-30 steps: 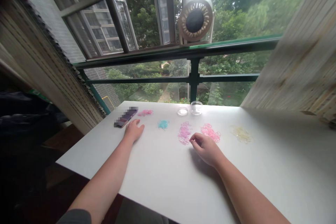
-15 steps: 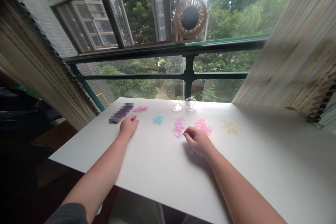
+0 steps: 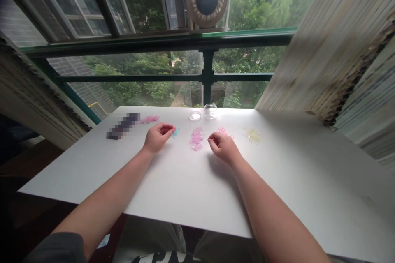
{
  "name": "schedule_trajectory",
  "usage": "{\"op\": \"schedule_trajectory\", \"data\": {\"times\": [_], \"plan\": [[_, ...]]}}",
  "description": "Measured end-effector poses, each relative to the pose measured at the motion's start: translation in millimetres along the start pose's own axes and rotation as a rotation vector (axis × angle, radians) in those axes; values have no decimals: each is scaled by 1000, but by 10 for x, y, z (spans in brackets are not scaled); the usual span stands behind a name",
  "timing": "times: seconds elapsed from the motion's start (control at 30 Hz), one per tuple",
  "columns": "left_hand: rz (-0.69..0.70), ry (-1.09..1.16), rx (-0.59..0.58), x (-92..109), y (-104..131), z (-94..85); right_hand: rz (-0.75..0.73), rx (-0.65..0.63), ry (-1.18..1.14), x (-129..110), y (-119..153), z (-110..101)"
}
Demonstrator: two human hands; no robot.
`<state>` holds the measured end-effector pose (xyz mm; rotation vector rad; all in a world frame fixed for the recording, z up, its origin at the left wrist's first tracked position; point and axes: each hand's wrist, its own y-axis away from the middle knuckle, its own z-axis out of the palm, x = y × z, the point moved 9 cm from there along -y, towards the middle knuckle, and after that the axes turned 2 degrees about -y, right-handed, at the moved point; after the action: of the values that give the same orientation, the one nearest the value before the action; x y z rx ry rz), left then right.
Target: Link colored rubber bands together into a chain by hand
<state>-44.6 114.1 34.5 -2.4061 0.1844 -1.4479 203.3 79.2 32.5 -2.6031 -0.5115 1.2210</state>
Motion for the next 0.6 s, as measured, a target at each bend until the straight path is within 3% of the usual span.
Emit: {"op": "schedule_trajectory", "data": {"times": [0.1,0.2,0.37,0.6], "plan": [[113,78,-144,309,62,346,11,9,-3,18,-3,5],[191,81,-198,491,189,543,2,-44,-46,-17,24,104],[300,33,-202,579,375,554,-9,-85,-172,-135,82,227],[389,34,-211,614,416,487,-39,-71,-278,-232,99,267]]}}
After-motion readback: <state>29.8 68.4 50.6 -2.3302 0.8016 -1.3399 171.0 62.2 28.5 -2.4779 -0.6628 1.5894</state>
